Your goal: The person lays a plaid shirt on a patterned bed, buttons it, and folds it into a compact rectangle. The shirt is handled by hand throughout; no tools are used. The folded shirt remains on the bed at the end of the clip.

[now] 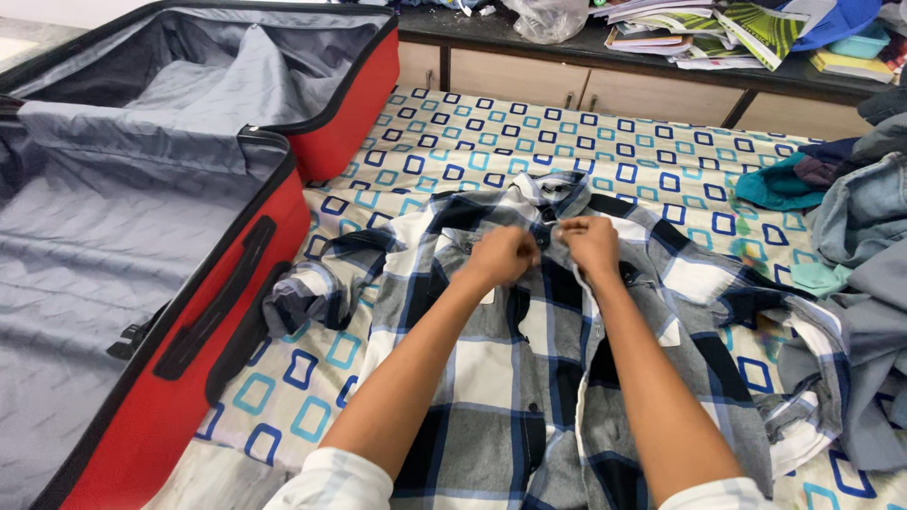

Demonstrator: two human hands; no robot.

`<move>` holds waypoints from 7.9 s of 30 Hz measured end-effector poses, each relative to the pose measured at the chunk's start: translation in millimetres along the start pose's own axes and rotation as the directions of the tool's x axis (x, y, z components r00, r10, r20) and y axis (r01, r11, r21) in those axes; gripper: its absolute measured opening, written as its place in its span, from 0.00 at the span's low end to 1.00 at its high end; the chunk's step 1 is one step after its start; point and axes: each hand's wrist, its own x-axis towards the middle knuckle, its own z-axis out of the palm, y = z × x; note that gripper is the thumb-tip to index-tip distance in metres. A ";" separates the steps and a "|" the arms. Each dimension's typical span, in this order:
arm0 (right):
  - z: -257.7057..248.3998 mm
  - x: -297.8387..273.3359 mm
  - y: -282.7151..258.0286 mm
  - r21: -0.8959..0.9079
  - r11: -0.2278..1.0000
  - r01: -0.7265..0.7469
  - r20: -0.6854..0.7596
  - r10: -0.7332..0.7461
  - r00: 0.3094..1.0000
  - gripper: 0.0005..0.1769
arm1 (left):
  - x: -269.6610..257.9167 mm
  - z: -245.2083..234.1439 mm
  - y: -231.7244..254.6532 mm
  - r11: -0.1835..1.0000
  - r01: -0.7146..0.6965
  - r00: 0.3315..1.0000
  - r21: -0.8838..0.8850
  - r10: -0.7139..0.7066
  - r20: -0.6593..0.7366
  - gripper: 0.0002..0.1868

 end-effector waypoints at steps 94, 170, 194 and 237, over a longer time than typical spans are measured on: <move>17.3 14.4 50.8 0.502 0.851 -0.155 0.181 0.072 0.981 0.17 | 21.9 61.5 -3.7 0.952 -0.104 0.942 -0.288 0.002 -0.335 0.37; 6.0 -137.2 -53.4 -0.236 0.932 0.276 -0.224 -0.328 0.918 0.08 | -50.2 51.9 15.7 0.944 0.161 0.904 -0.288 -0.258 -0.340 0.09; -4.7 -119.6 -30.7 -0.048 0.984 0.171 0.017 -0.170 0.985 0.09 | -43.9 39.8 3.8 0.962 0.063 0.970 -0.265 -0.122 -0.210 0.44; 0.8 -117.6 -26.4 -0.097 0.960 0.263 -0.083 -0.271 0.959 0.11 | -81.8 5.6 39.2 0.974 0.198 0.976 0.107 -0.186 -0.116 0.17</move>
